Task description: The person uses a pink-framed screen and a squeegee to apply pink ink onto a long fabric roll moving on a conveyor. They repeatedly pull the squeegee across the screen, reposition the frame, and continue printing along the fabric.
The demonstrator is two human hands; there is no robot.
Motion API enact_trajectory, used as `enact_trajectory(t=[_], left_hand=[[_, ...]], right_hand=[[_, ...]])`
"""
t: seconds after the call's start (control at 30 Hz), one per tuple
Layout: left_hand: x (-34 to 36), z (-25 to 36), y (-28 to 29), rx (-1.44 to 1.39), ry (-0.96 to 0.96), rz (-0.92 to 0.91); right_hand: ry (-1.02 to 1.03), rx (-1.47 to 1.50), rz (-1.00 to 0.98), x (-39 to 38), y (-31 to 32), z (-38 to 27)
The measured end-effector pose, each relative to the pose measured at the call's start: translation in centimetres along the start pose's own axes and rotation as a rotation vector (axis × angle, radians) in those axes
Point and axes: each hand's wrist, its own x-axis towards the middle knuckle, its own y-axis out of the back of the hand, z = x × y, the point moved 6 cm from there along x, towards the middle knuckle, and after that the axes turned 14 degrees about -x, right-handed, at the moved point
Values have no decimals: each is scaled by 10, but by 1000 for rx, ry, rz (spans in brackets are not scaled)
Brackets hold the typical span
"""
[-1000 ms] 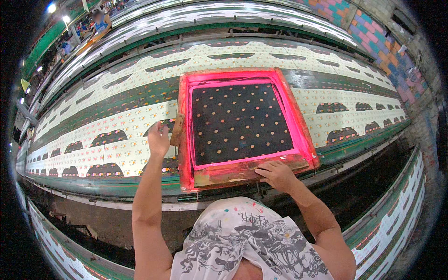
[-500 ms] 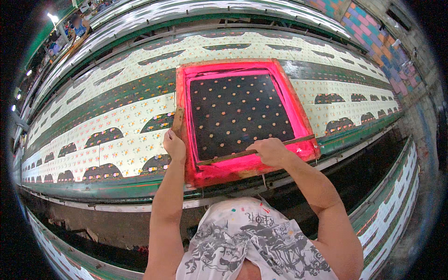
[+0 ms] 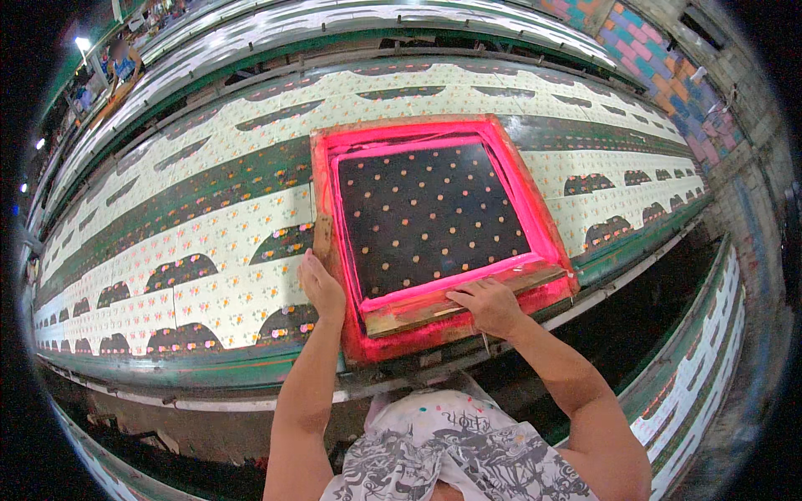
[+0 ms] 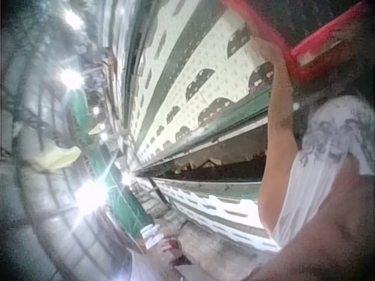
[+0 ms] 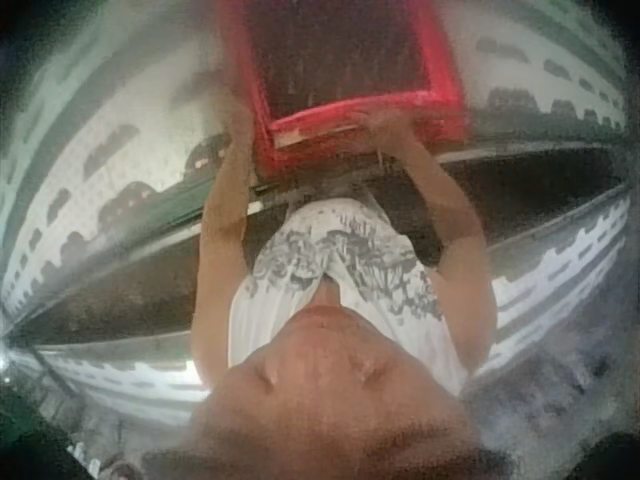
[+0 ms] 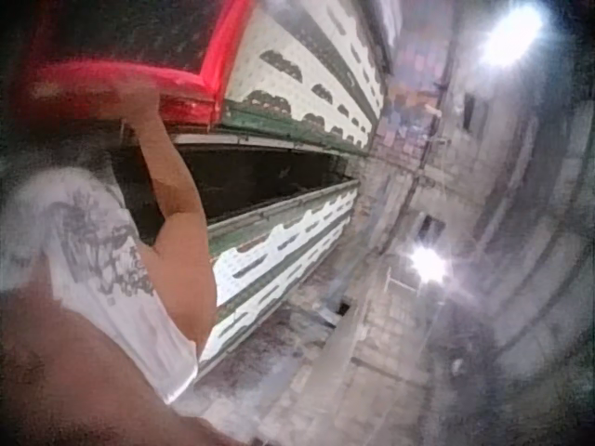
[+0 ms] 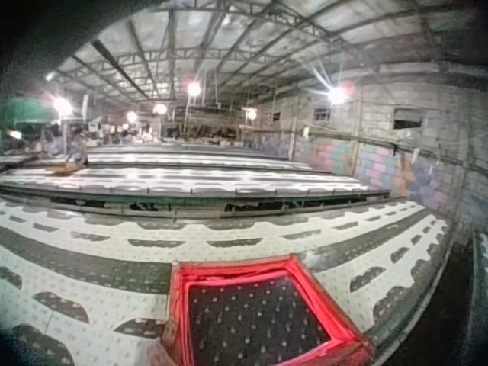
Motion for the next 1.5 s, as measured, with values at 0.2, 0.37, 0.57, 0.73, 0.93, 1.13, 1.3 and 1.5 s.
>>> enact_trajectory(t=[0.2, 0.37, 0.57, 0.73, 0.93, 1.13, 1.3, 1.5], left_hand=[[2, 9, -1, -17, -29, 3], [-1, 17, -1, 27, -9, 27], [-5, 17, 5, 164, -101, 78], [-4, 24, -3, 202, -124, 77], [-7, 21, 2, 257, -121, 119], [-6, 24, -3, 294, -114, 97], [-6, 22, -1, 319, -122, 97], [0, 21, -3, 311, -149, 80]], right_hand=[[-56, -72, -32, 85, -38, 53], [-85, -94, -86, 172, -60, 107], [-83, -55, -51, 259, -85, 163], [-45, -63, -22, 310, -111, 203], [-57, -19, -138, 348, -97, 222], [-22, -21, -190, 350, -101, 241], [61, -30, -300, 349, -94, 233], [94, -2, -256, 300, -82, 197]])
